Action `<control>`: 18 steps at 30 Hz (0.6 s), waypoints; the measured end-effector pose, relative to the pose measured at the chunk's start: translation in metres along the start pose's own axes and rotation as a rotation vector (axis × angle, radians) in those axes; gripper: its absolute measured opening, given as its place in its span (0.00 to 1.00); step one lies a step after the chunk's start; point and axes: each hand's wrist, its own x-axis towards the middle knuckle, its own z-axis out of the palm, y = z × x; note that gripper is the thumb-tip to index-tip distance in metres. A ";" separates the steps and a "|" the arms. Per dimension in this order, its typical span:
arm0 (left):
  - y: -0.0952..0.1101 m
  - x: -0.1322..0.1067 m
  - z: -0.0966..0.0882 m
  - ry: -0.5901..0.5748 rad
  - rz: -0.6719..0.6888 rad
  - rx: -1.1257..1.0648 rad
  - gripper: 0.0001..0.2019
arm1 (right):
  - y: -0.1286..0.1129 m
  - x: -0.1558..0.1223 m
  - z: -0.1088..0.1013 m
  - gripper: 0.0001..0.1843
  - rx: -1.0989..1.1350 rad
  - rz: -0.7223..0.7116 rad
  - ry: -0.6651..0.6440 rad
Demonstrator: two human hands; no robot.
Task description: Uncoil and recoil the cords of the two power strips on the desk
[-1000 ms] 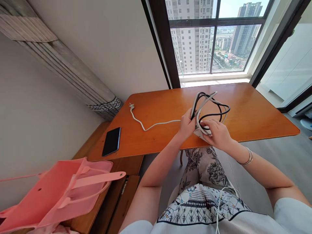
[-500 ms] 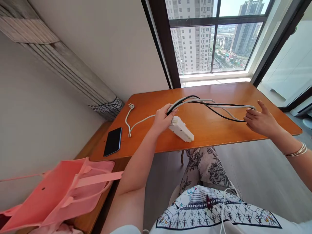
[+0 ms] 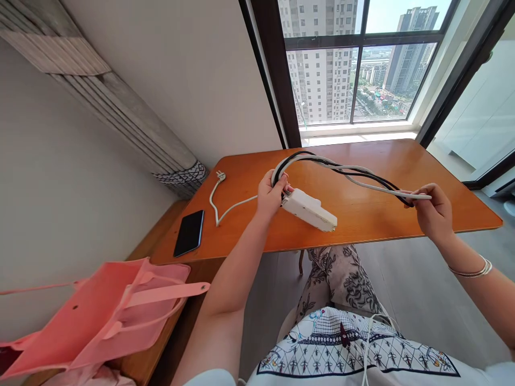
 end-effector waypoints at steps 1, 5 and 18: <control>-0.002 0.000 0.003 0.050 0.020 -0.005 0.15 | -0.003 -0.006 0.013 0.15 0.097 0.134 -0.010; -0.006 -0.003 0.020 0.223 0.116 0.013 0.15 | -0.021 -0.031 0.056 0.09 0.428 0.477 -0.118; -0.019 -0.022 0.081 0.381 0.228 0.091 0.19 | -0.081 -0.062 0.191 0.18 0.820 0.427 0.010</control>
